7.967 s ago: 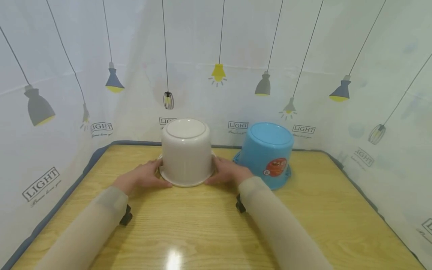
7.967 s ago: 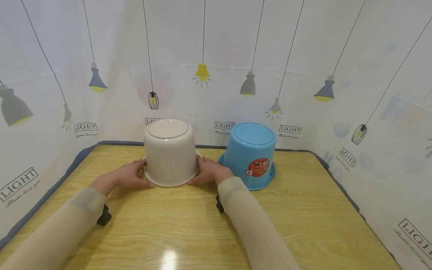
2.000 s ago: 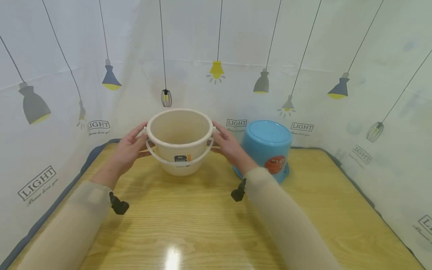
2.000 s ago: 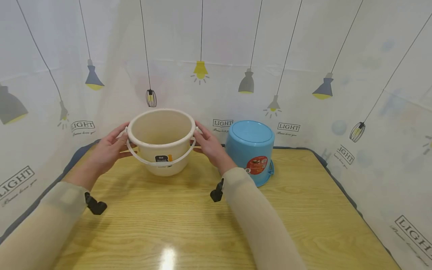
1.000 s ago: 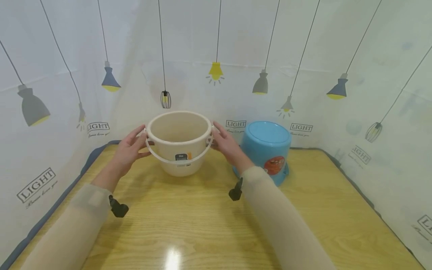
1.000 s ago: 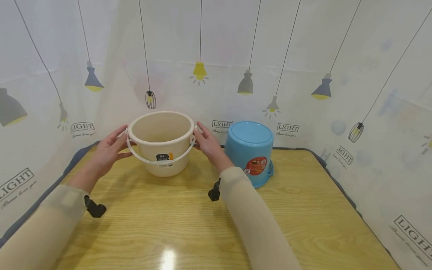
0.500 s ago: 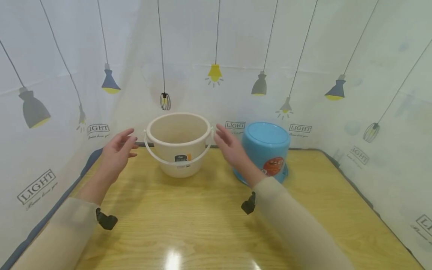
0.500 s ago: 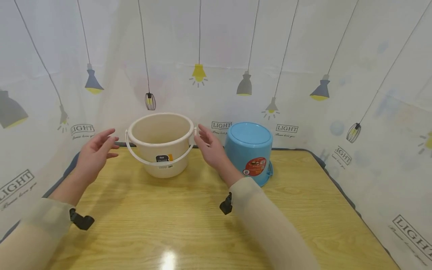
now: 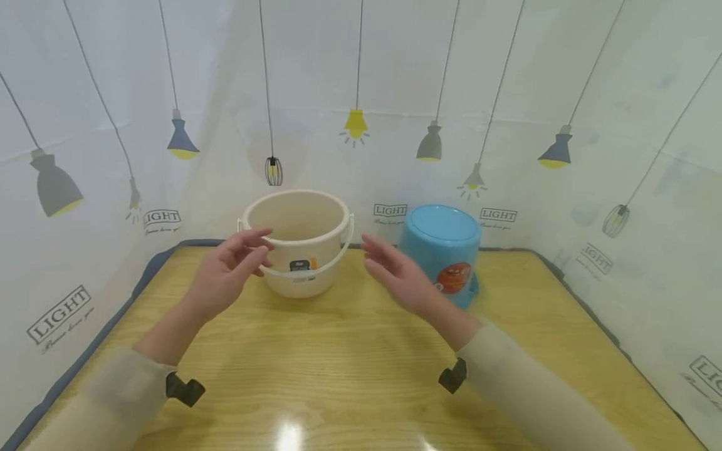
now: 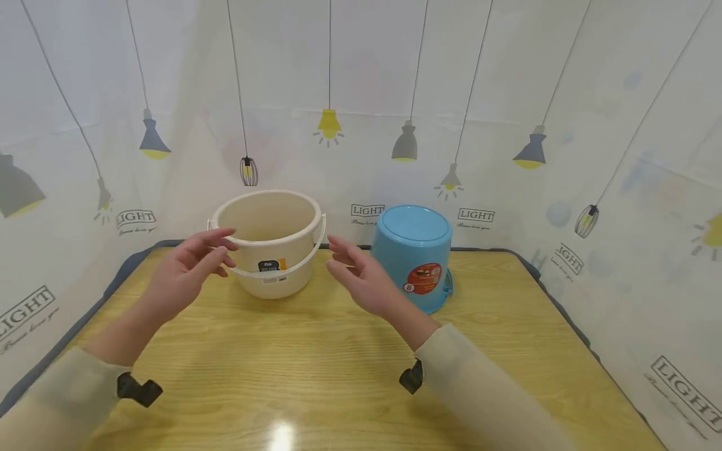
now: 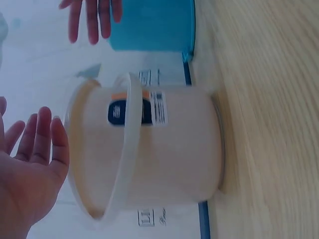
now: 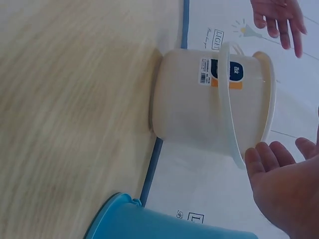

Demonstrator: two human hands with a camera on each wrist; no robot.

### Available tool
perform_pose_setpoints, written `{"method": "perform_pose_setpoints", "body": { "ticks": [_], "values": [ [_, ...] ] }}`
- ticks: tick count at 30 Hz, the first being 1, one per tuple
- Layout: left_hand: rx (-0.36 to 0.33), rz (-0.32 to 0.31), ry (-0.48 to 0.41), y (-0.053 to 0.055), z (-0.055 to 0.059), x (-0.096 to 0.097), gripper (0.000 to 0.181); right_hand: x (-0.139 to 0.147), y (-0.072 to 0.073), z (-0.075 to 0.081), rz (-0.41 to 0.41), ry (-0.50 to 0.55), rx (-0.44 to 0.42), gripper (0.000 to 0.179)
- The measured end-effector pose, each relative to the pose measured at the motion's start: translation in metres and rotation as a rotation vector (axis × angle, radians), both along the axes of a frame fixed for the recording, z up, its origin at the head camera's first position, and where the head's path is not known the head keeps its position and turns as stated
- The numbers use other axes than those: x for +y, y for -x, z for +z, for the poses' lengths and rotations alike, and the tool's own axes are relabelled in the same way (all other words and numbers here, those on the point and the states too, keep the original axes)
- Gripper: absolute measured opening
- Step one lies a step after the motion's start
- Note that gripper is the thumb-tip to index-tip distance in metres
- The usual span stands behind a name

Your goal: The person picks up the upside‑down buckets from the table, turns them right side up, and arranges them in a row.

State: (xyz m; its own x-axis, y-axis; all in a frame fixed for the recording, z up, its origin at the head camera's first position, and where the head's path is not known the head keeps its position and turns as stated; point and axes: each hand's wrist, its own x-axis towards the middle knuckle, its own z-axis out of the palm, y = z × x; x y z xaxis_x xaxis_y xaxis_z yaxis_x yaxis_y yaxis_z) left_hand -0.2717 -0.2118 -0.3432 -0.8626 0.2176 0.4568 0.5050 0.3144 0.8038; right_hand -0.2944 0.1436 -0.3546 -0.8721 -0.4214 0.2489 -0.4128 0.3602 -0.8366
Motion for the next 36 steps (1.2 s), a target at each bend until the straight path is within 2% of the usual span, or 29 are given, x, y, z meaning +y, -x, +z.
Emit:
{"method": "perform_pose_setpoints", "body": {
  "ticks": [4,10,14,20,27,36],
  "values": [
    [-0.011,-0.123,0.085,-0.008,-0.002,0.019,0.043,0.012,-0.015,-0.003,0.048,-0.020,-0.006,0.059],
    [-0.044,-0.300,0.184,-0.020,-0.008,0.047,0.057,0.037,-0.030,-0.013,0.095,-0.066,-0.013,0.057],
    [-0.060,-0.378,0.209,-0.022,-0.014,0.066,0.064,0.057,-0.038,-0.019,0.122,-0.108,-0.013,0.056],
    [-0.118,-0.456,0.249,-0.021,-0.028,0.090,0.065,0.083,-0.045,-0.033,0.140,-0.191,0.016,0.053],
    [-0.196,-0.517,0.296,-0.010,-0.047,0.114,0.071,0.109,-0.052,-0.040,0.140,-0.264,0.003,0.056],
    [-0.215,-0.529,0.378,0.017,-0.066,0.142,0.076,0.152,-0.049,-0.048,0.066,-0.406,-0.076,0.057]
  ]
}}
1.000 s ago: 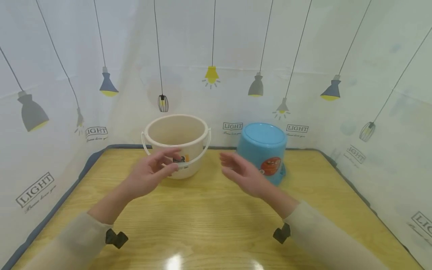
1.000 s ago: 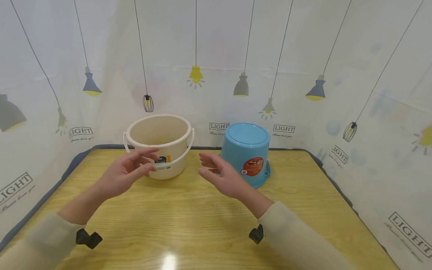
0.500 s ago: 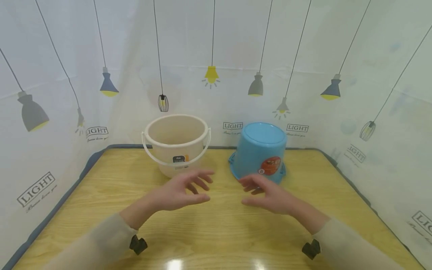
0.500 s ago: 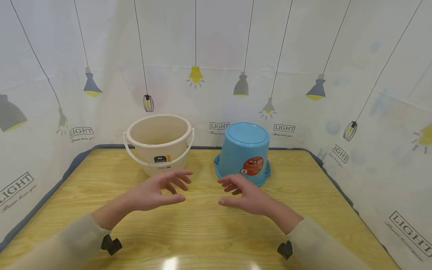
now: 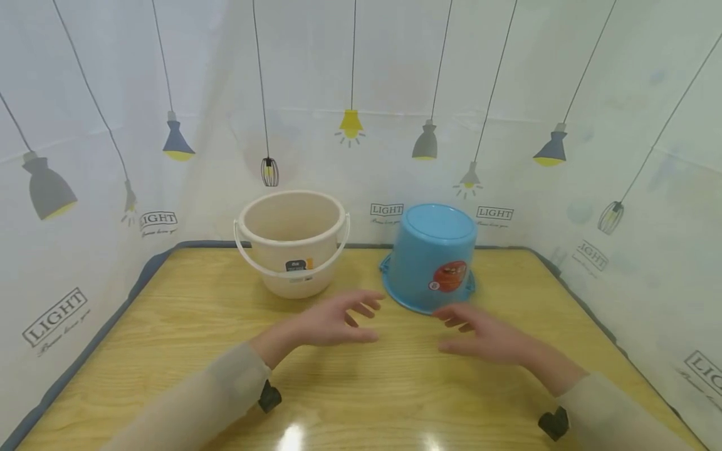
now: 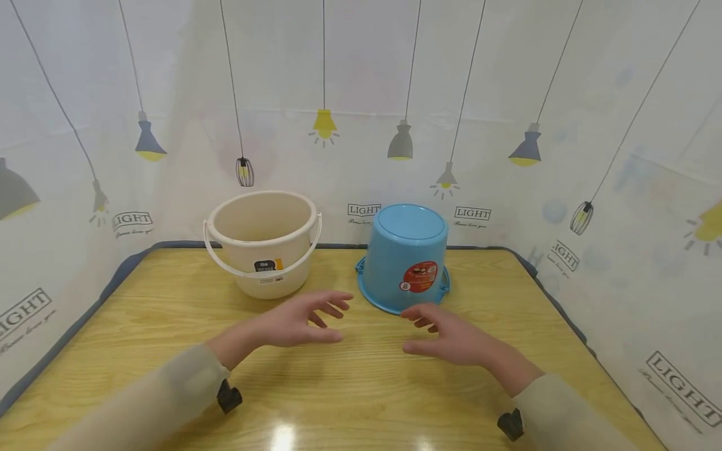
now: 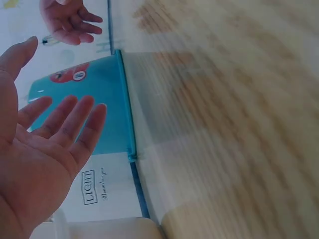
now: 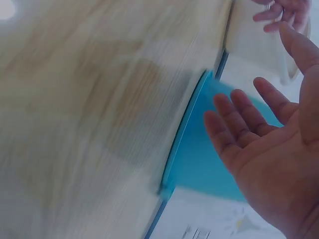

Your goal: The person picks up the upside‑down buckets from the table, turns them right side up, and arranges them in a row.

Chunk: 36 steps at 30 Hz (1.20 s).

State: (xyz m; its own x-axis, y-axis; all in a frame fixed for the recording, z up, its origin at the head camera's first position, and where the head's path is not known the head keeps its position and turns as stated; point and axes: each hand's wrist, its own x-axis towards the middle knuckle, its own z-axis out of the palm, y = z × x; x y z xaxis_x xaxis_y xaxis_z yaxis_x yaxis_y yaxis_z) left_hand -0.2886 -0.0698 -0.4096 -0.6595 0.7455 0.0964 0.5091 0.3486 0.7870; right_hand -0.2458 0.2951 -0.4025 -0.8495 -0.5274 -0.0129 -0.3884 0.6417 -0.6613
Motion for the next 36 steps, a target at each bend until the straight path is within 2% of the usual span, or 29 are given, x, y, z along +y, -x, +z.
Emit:
{"method": "perform_pose_setpoints", "body": {
  "ticks": [4,8,15,21,28,32,36],
  "values": [
    [-0.021,0.006,0.044,0.014,-0.005,0.010,0.080,0.020,0.005,-0.001,-0.041,-0.032,-0.009,0.061],
    [-0.038,0.024,0.094,0.025,-0.006,0.018,0.085,0.038,0.014,-0.003,-0.089,-0.072,0.008,0.066],
    [-0.024,0.103,0.193,0.052,-0.006,0.030,0.098,0.056,0.035,-0.008,-0.192,-0.223,0.018,0.088],
    [-0.047,0.176,0.245,0.075,-0.011,0.040,0.106,0.058,0.049,-0.008,-0.238,-0.287,-0.009,0.105],
    [-0.077,0.206,0.220,0.103,-0.016,0.056,0.119,0.058,0.066,-0.011,-0.251,-0.300,-0.022,0.112],
    [-0.058,0.243,0.278,0.115,-0.019,0.062,0.124,0.058,0.074,-0.015,-0.259,-0.317,-0.020,0.116],
    [-0.059,0.268,0.348,0.122,-0.020,0.066,0.122,0.056,0.079,-0.018,-0.273,-0.327,-0.043,0.122]
  ]
}}
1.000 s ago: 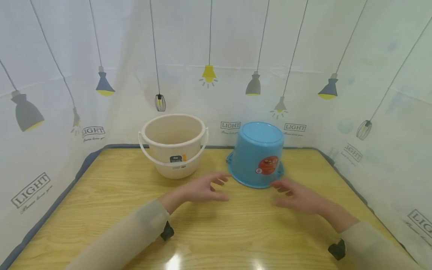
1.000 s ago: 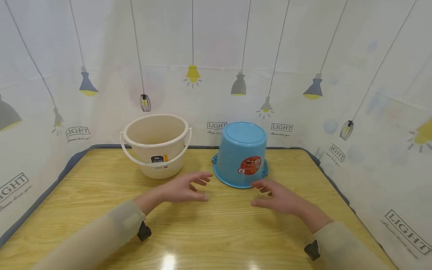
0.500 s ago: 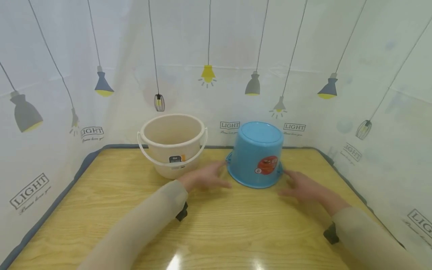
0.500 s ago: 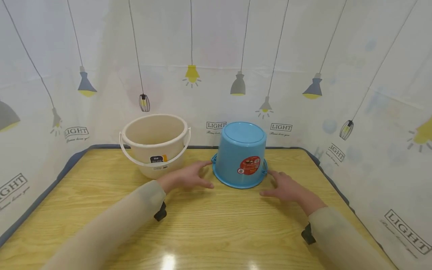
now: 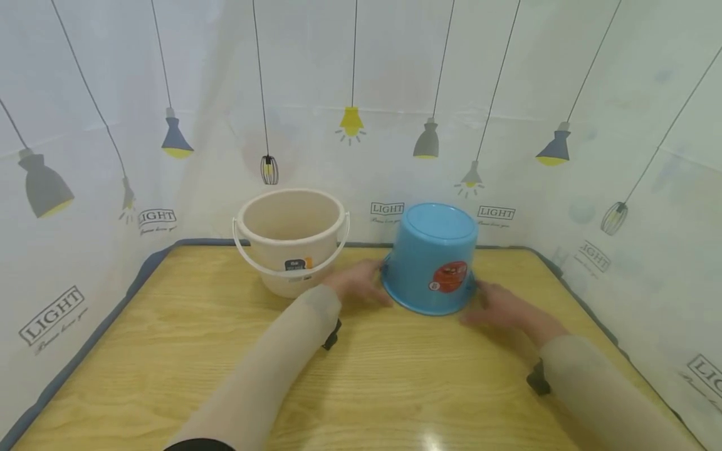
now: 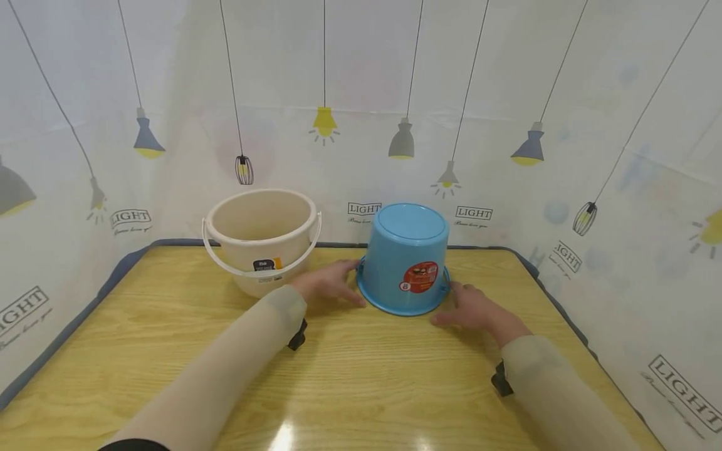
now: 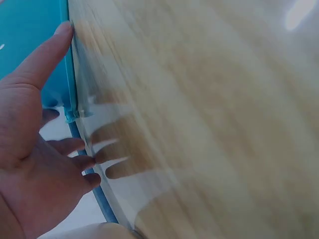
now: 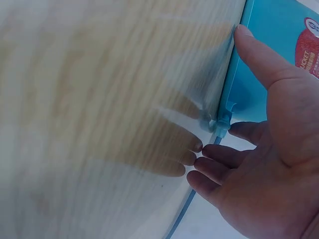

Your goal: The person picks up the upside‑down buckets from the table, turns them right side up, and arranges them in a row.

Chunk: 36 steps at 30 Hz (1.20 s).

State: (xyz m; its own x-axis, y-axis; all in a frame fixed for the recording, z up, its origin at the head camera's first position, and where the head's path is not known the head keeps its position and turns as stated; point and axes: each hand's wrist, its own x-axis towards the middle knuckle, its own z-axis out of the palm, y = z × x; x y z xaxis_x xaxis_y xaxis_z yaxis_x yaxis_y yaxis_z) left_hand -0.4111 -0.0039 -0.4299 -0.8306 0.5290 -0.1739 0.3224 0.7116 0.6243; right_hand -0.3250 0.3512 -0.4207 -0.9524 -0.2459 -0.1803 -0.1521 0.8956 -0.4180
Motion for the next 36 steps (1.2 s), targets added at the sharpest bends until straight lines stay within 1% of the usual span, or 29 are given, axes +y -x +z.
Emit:
{"method": "perform_pose_setpoints", "body": {
  "ticks": [2,5,10,15,20,26,28,31,36],
  "values": [
    [-0.003,0.013,0.025,0.003,0.000,0.002,0.121,0.000,0.002,-0.002,-0.005,0.001,-0.005,0.124],
    [-0.028,0.031,0.044,0.006,0.000,0.005,0.120,-0.002,0.007,-0.004,0.005,-0.001,0.003,0.125],
    [-0.049,0.040,0.039,0.007,0.003,0.006,0.119,-0.010,0.010,-0.001,-0.010,0.012,-0.018,0.126],
    [-0.060,0.051,0.015,0.006,0.003,0.009,0.115,-0.016,0.010,0.001,-0.027,0.027,-0.025,0.126],
    [-0.076,0.061,-0.012,0.006,0.001,0.010,0.115,-0.018,0.011,0.000,-0.003,0.054,-0.015,0.126],
    [-0.037,0.072,-0.047,0.006,-0.004,0.011,0.115,-0.017,0.011,-0.002,0.018,0.056,0.003,0.124],
    [-0.033,0.078,-0.061,0.005,-0.004,0.011,0.114,-0.015,0.012,-0.004,0.015,0.054,0.009,0.124],
    [-0.047,0.089,-0.089,0.002,-0.001,0.011,0.114,-0.011,0.014,-0.006,0.009,0.053,0.011,0.122],
    [-0.053,0.078,-0.139,0.002,0.002,0.008,0.112,-0.006,0.014,-0.005,0.010,0.065,0.012,0.119]
  ]
}}
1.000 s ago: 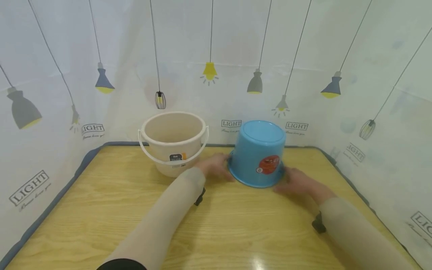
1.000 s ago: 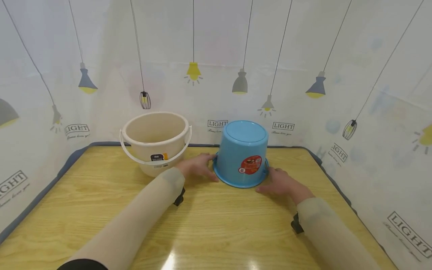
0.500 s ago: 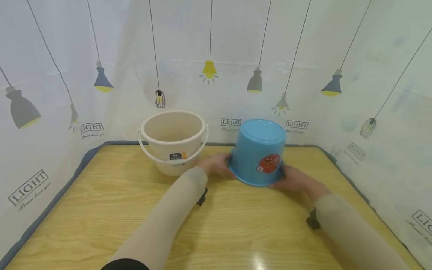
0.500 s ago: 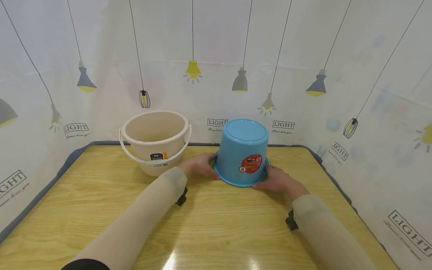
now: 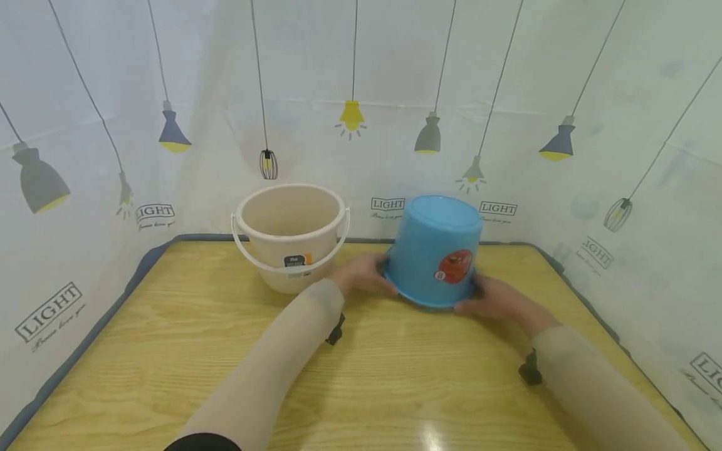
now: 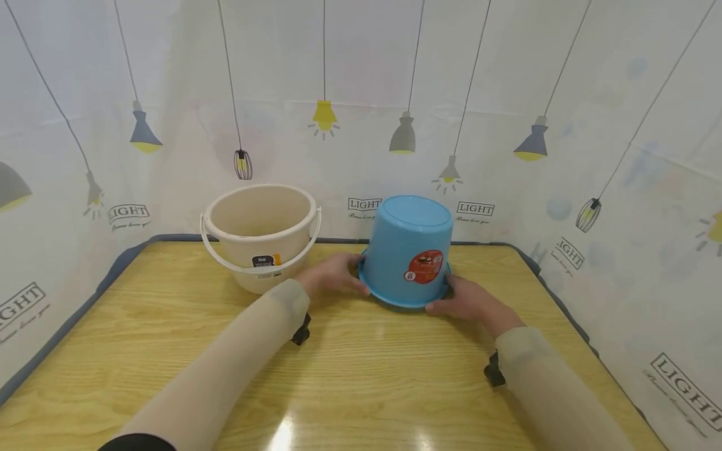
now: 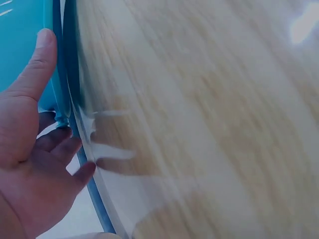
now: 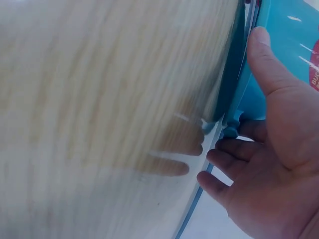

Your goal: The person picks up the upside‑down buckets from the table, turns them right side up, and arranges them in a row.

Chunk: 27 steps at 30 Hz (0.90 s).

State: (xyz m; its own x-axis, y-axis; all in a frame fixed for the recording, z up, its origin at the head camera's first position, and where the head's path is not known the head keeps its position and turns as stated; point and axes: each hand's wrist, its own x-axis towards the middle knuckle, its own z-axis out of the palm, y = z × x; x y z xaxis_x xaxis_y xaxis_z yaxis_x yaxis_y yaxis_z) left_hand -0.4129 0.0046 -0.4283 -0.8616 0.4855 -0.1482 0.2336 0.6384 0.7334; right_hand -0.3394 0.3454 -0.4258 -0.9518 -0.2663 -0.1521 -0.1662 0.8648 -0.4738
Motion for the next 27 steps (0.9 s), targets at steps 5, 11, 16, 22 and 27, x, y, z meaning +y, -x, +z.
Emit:
{"method": "perform_pose_setpoints", "body": {
  "ticks": [5,11,16,22,27],
  "values": [
    [0.020,-0.022,-0.087,-0.004,0.003,-0.005,0.109,0.004,-0.003,0.002,0.002,0.012,0.013,0.117],
    [0.003,-0.034,-0.216,-0.011,0.003,-0.009,0.110,0.008,-0.006,0.002,0.002,0.054,0.014,0.114],
    [-0.001,-0.045,-0.285,-0.012,0.004,-0.008,0.105,0.013,-0.006,0.000,-0.028,0.092,0.010,0.118],
    [0.026,-0.059,-0.320,-0.011,0.006,-0.006,0.103,0.017,-0.009,0.001,-0.060,0.140,0.019,0.119],
    [0.082,-0.070,-0.328,-0.009,0.006,-0.004,0.101,0.016,-0.014,0.007,-0.071,0.210,0.034,0.113]
  ]
}}
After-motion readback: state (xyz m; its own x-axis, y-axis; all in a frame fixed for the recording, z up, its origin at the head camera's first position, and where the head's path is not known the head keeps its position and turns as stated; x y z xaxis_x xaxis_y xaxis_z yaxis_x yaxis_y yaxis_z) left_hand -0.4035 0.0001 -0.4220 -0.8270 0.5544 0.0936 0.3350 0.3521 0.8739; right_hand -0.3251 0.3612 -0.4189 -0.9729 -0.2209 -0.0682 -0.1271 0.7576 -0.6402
